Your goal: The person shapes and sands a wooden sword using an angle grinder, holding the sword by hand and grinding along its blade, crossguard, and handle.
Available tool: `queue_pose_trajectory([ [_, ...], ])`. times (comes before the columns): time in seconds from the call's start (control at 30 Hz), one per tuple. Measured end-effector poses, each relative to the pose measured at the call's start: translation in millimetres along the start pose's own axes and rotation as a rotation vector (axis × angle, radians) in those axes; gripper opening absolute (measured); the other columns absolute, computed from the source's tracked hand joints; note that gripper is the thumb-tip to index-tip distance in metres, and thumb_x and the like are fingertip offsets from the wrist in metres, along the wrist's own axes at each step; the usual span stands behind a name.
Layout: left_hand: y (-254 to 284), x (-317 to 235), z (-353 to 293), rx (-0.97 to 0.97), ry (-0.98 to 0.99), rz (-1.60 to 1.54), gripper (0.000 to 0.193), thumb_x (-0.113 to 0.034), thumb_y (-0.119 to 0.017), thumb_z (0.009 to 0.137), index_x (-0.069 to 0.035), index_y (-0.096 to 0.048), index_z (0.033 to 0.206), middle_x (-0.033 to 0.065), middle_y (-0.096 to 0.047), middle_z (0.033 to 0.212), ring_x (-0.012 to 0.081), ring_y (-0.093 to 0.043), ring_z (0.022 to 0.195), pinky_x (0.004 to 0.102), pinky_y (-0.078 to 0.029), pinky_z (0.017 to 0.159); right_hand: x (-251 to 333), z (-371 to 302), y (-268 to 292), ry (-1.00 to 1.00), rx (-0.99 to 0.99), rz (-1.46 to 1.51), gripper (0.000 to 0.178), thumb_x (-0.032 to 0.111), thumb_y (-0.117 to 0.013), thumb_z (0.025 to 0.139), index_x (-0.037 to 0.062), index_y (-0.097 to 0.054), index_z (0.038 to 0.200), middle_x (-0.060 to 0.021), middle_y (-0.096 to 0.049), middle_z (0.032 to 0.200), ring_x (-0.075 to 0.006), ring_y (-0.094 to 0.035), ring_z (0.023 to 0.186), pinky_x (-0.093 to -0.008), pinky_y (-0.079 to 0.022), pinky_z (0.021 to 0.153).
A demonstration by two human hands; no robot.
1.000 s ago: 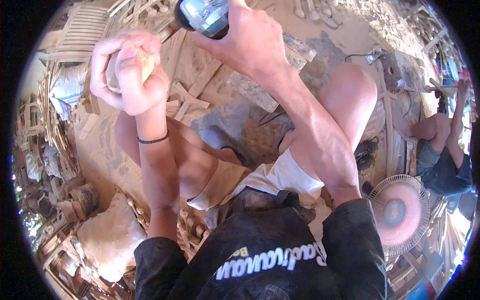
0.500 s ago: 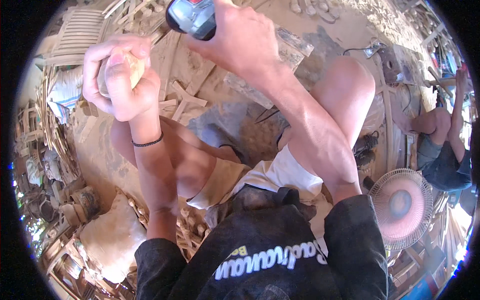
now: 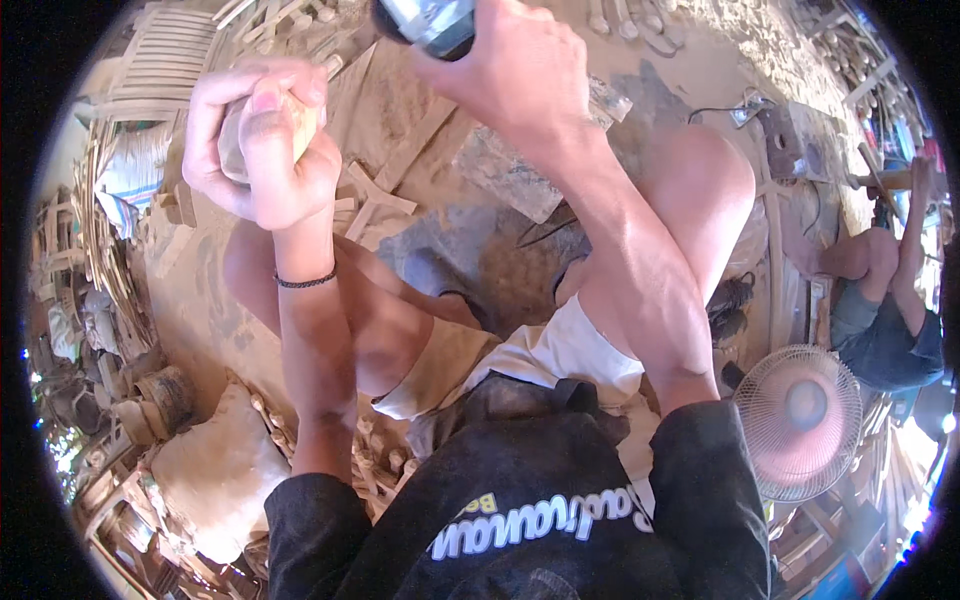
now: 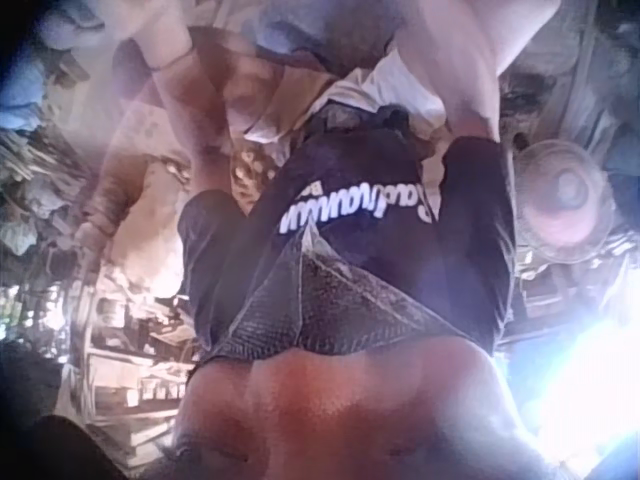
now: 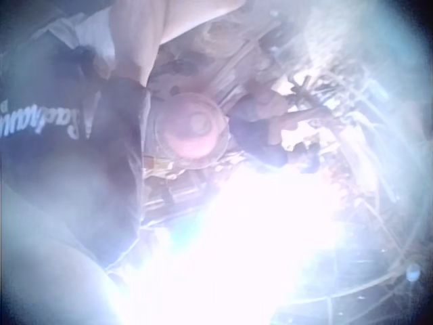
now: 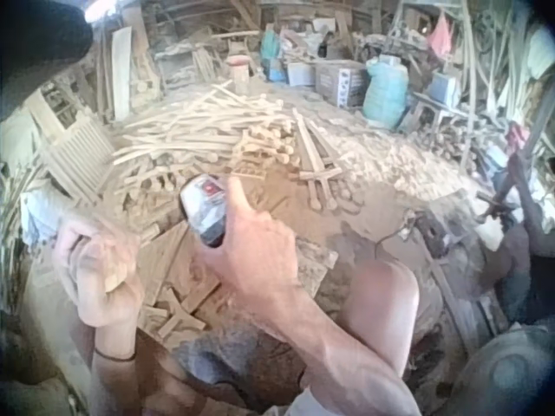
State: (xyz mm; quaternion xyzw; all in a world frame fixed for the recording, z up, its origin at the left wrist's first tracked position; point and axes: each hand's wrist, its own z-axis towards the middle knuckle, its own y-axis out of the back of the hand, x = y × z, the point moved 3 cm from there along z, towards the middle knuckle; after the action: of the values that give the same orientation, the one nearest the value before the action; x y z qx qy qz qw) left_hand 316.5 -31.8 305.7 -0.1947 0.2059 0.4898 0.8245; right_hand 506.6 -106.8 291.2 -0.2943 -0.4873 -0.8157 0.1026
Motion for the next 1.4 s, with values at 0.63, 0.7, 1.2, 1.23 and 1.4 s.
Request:
queue_pose_trajectory([
  [0.63, -9, 1, 4, -0.042, -0.039, 0.002, 0.015, -0.007, -0.057, 0.09, 0.006, -0.062, 0.085, 0.0166, -0.066, 0.07, 0.0216, -0.058, 0.057, 0.0322, -0.048, 0.049, -19, 7, -1, -0.096, 0.021, -0.019, 0.071, 0.039, -0.083, 0.086, 0.0021, -0.049, 0.136, -0.0293, -0.075, 0.085, -0.0474, -0.075, 0.082, -0.0557, -0.06, 0.077],
  [0.7, -6, 0, 3, -0.149, 0.02, -0.006, 0.015, -0.008, -0.058, 0.089, 0.006, -0.063, 0.086, 0.016, -0.066, 0.07, 0.0215, -0.058, 0.057, 0.0314, -0.046, 0.048, -21, 7, 5, -0.048, -0.033, 0.049, 0.071, 0.039, -0.082, 0.086, 0.0023, -0.049, 0.137, -0.0285, -0.075, 0.085, -0.0474, -0.075, 0.083, -0.0554, -0.06, 0.078],
  [1.2, -1, 3, 6, -0.073, 0.0, -0.061, 0.014, -0.007, -0.059, 0.089, 0.007, -0.063, 0.088, 0.0172, -0.068, 0.072, 0.0215, -0.06, 0.057, 0.0305, -0.047, 0.048, -27, 8, 12, -0.02, -0.15, 0.059, 0.068, 0.037, -0.082, 0.085, 0.0031, -0.054, 0.136, -0.0286, -0.075, 0.086, -0.0466, -0.076, 0.085, -0.0555, -0.061, 0.078],
  [1.23, -2, 3, 5, -0.073, -0.001, -0.063, 0.014, -0.007, -0.059, 0.089, 0.007, -0.063, 0.088, 0.0172, -0.068, 0.072, 0.0215, -0.06, 0.057, 0.0305, -0.047, 0.048, -28, 8, 14, -0.02, -0.151, 0.058, 0.068, 0.037, -0.082, 0.085, 0.0031, -0.054, 0.136, -0.0286, -0.075, 0.086, -0.0466, -0.076, 0.085, -0.0555, -0.061, 0.078],
  [1.4, -6, 5, 5, -0.068, -0.014, -0.014, 0.013, -0.006, -0.06, 0.09, 0.007, -0.063, 0.088, 0.0175, -0.068, 0.072, 0.0225, -0.062, 0.058, 0.0311, -0.049, 0.05, -20, 1, -5, -0.034, 0.028, 0.112, 0.068, 0.04, -0.082, 0.085, 0.0061, -0.053, 0.136, -0.0281, -0.075, 0.087, -0.0468, -0.076, 0.086, -0.0551, -0.061, 0.079],
])
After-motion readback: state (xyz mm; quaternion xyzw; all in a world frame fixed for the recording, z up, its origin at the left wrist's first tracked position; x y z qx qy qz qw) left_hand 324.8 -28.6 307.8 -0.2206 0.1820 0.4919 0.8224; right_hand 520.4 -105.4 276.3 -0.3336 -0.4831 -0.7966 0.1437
